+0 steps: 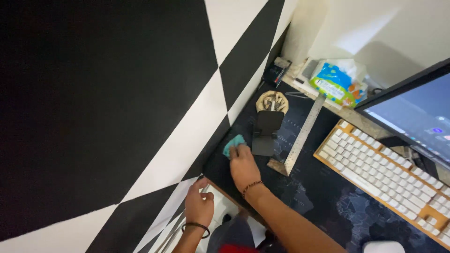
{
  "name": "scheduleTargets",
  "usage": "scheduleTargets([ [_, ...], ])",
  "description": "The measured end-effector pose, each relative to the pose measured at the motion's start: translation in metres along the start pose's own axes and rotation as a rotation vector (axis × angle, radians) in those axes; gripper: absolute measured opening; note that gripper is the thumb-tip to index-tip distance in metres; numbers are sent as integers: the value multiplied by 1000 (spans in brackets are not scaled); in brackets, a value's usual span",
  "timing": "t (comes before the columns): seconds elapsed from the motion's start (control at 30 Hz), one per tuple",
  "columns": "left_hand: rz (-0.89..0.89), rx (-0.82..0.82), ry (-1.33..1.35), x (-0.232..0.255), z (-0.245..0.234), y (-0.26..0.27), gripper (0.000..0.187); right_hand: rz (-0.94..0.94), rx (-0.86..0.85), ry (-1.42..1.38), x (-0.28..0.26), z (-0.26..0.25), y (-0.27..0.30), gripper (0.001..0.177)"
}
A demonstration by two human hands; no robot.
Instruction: Clean a computer desk, mousepad, and mouse using a cloth.
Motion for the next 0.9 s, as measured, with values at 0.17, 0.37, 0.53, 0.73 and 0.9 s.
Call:
scheduleTargets([
  [0.17, -456, -73, 387, -28, 25, -8, 47, -186, -116, -266, -39, 12, 29, 29],
  [0.37, -570, -57, 648, -51, 41, -2, 41, -205, -153, -131, -26, -14, -5, 33],
  [0.53, -633, -118, 691, -55, 51, 28, 43, -99, -354, -42, -45, -9, 2, 37],
  [0.73, -708, -159, 677, -35, 49, 57, 42, -422, -242, -204, -34, -30, 52, 57],
  [0.9, -695, -88, 676, -31, 62, 66, 38, -468, -358, -156, 6, -66, 98, 60],
])
Point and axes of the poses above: each hand's wrist, its own y-axis away from the middle knuckle, its own z-axis out of the palm, x = y × z, the point moved 2 cm from there along -y, towards the middle knuckle, and after that the axes turned 3 degrees about x, right-handed, at the moved point
